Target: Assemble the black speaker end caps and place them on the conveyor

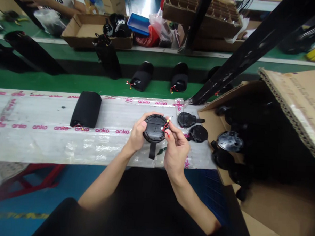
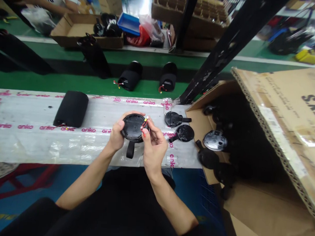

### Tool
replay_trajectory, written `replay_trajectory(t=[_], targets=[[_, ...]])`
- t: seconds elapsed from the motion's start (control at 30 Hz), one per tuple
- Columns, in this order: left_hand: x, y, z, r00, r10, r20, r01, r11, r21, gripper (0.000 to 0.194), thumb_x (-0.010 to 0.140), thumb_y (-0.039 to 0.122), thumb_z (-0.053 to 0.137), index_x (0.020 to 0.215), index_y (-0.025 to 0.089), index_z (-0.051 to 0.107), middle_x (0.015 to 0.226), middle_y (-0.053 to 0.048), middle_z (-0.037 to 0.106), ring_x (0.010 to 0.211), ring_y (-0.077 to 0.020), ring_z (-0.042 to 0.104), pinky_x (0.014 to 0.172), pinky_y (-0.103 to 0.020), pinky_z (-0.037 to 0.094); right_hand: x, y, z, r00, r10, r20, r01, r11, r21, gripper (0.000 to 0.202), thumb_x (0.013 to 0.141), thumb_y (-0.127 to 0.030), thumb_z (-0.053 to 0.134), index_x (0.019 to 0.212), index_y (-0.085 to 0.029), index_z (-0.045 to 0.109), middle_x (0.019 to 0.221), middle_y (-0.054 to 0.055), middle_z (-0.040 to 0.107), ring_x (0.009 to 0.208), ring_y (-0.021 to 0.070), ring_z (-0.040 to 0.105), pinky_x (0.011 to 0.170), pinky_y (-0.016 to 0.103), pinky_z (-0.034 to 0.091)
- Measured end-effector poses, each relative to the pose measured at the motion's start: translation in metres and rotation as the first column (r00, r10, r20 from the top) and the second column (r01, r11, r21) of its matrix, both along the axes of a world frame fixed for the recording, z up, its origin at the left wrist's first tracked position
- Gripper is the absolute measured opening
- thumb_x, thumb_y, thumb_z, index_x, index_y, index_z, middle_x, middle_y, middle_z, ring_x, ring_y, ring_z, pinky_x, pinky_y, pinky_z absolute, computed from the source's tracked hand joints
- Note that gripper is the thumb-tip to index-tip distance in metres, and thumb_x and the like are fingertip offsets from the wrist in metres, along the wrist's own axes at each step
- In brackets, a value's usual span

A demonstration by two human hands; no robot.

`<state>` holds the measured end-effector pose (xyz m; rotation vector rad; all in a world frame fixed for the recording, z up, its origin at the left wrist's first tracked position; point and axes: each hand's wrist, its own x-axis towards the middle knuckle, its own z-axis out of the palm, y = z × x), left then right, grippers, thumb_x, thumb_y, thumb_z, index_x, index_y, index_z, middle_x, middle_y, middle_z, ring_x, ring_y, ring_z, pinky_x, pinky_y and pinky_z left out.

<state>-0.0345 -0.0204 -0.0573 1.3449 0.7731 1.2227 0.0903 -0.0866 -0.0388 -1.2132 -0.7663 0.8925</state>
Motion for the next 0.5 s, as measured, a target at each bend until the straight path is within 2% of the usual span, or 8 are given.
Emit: replay_trajectory(t=[0.07,0.13,0.2,0.3,0.37,0.4,0.47,0.5], targets=[[0.006,-0.002,-0.004,0.997,0.083,-0.001,-0.083,0.997,0.007,0.054,0.104,0.057,0.043,0.128,0.02,0.073,0.133,-0.012,0.078,0.12,-0.0327,0.075,0.106,-0.046,0.059,0.0,0.0,-0.002,1.0,-0.013,-0.016,0.013,1.0,-0.014,0.037,0.096,-0.039,0.078,0.128,-0.022,0.08,0.143,0.011,0.077,0.138,0.0299,0.071,0.125,0.057,0.051],[0.007,-0.006,-0.005,0.993,0.114,-0.033,-0.113,0.993,0.022,0.054,0.105,0.055,0.04,0.129,0.02,0.073,0.132,-0.012,0.078,0.119,-0.0324,0.075,0.104,-0.046,0.06,0.005,0.0,-0.001,0.999,0.021,-0.027,-0.021,0.999,-0.032,0.038,0.095,-0.039,0.08,0.129,-0.022,0.08,0.144,0.011,0.076,0.138,0.0307,0.071,0.127,0.058,0.049],[0.001,-0.008,0.001,0.994,0.068,-0.088,-0.066,0.997,0.033,0.054,0.108,0.054,0.038,0.133,0.02,0.072,0.134,-0.013,0.077,0.123,-0.0329,0.074,0.107,-0.047,0.059,0.015,-0.002,0.0,0.995,0.099,-0.018,-0.1,0.994,-0.034,0.037,0.096,-0.041,0.079,0.13,-0.024,0.08,0.148,0.01,0.074,0.145,0.0316,0.066,0.131,0.06,0.043],[-0.022,0.001,0.018,0.97,-0.105,-0.217,0.119,0.992,0.051,0.053,0.11,0.052,0.04,0.14,0.023,0.071,0.142,-0.013,0.075,0.136,-0.0343,0.069,0.117,-0.051,0.054,0.04,-0.009,-0.002,0.964,0.264,0.026,-0.264,0.964,0.001,0.038,0.105,-0.042,0.067,0.139,-0.03,0.076,0.161,0.006,0.063,0.159,0.0302,0.05,0.137,0.061,0.028],[-0.038,0.02,0.034,0.926,-0.188,-0.329,0.234,0.966,0.107,0.048,0.108,0.052,0.046,0.14,0.026,0.072,0.146,-0.012,0.072,0.145,-0.0349,0.062,0.122,-0.053,0.05,0.056,-0.014,-0.011,0.923,0.379,0.069,-0.381,0.924,0.021,0.051,0.105,-0.039,0.065,0.155,-0.035,0.062,0.172,0.003,0.05,0.165,0.0287,0.039,0.139,0.06,0.022],[-0.044,0.035,0.041,0.907,-0.183,-0.38,0.255,0.955,0.149,0.046,0.107,0.051,0.05,0.141,0.028,0.072,0.148,-0.012,0.071,0.147,-0.0346,0.061,0.123,-0.053,0.049,0.061,-0.016,-0.019,0.898,0.429,0.104,-0.432,0.902,0.016,0.063,0.102,-0.036,0.069,0.163,-0.037,0.052,0.177,0.002,0.042,0.167,0.0283,0.035,0.139,0.06,0.022],[-0.05,0.075,0.054,0.882,-0.057,-0.467,0.188,0.952,0.24,0.046,0.104,0.048,0.056,0.145,0.028,0.068,0.151,-0.011,0.069,0.146,-0.0331,0.061,0.123,-0.052,0.05,0.063,-0.016,-0.037,0.85,0.49,0.196,-0.493,0.869,-0.033,0.092,0.092,-0.029,0.079,0.171,-0.04,0.034,0.182,0.004,0.032,0.168,0.0289,0.033,0.138,0.058,0.024],[-0.049,0.098,0.059,0.859,0.066,-0.507,0.092,0.956,0.279,0.049,0.103,0.046,0.058,0.147,0.026,0.064,0.152,-0.013,0.067,0.144,-0.0324,0.063,0.122,-0.051,0.05,0.06,-0.014,-0.047,0.836,0.492,0.241,-0.493,0.868,-0.062,0.102,0.087,-0.026,0.084,0.173,-0.04,0.03,0.182,0.005,0.033,0.167,0.0302,0.035,0.137,0.058,0.027]])
